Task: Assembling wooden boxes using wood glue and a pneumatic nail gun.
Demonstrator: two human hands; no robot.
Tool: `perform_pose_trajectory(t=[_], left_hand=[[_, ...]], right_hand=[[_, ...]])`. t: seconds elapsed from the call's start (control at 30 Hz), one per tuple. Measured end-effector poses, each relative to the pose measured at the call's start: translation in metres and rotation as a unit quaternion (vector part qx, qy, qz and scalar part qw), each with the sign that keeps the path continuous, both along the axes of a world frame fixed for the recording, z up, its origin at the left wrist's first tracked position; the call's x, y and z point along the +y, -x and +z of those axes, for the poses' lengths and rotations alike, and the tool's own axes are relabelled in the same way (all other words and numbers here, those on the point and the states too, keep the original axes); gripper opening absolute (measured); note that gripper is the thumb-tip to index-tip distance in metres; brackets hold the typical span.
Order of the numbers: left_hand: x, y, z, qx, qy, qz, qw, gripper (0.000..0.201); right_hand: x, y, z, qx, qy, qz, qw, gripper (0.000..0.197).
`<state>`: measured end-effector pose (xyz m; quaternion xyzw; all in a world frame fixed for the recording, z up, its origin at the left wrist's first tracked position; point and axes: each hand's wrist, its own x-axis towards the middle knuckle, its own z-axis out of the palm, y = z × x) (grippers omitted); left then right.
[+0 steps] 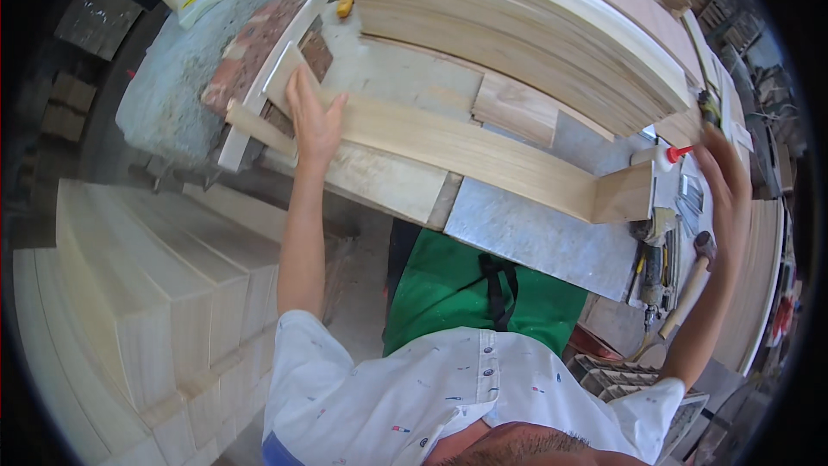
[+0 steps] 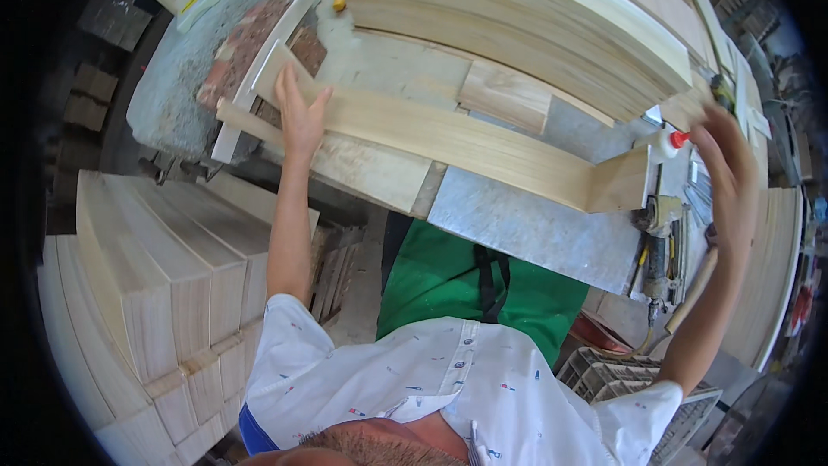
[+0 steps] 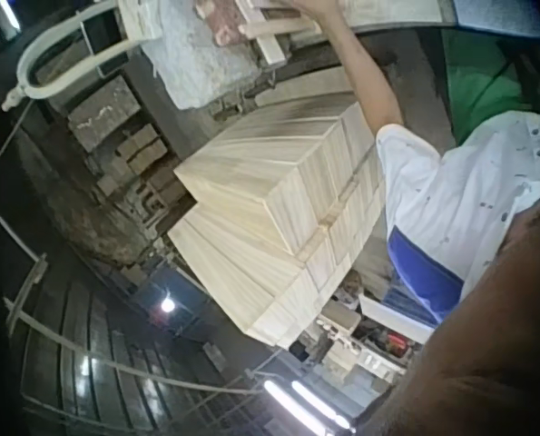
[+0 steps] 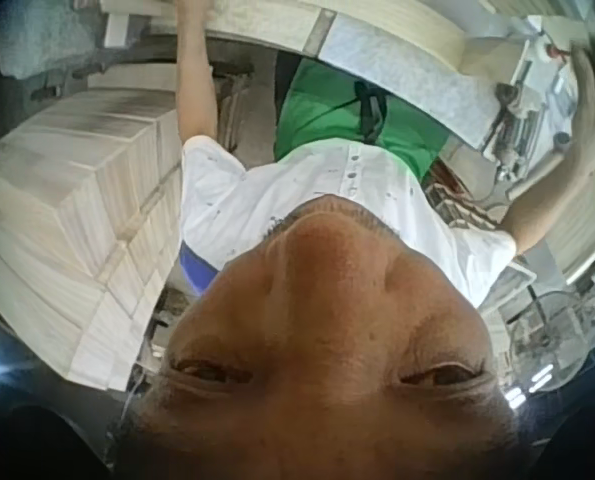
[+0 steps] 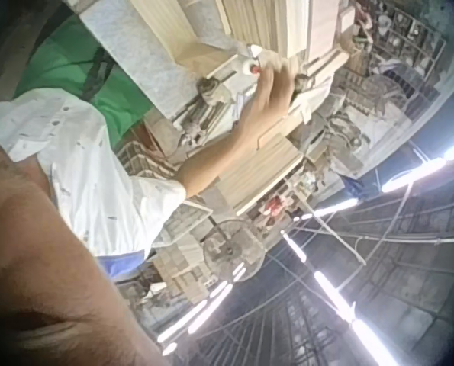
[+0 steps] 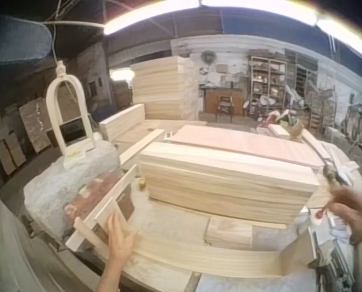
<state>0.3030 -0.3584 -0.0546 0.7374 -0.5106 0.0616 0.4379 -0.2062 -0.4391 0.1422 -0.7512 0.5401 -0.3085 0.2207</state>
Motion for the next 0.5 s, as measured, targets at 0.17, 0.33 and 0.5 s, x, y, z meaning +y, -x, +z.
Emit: perform_pose_trajectory(t=[0.17,0.33,0.5], left_hand=[[0.000,0.007,0.003,0.016,0.000,-0.010,1.000,0.078],[0.002,0.008,0.006,0.026,0.000,-0.008,1.000,0.076],[0.005,0.004,0.014,0.066,-0.003,-0.012,0.998,0.076]], right_hand=[[-0.097,-0.098,0.008,0.204,0.198,0.195,0.939,0.063],[-0.178,-0.127,-0.011,0.268,0.122,0.196,0.935,0.074],[-0.198,-0.136,-0.005,0.288,0.041,0.254,0.923,0.078]])
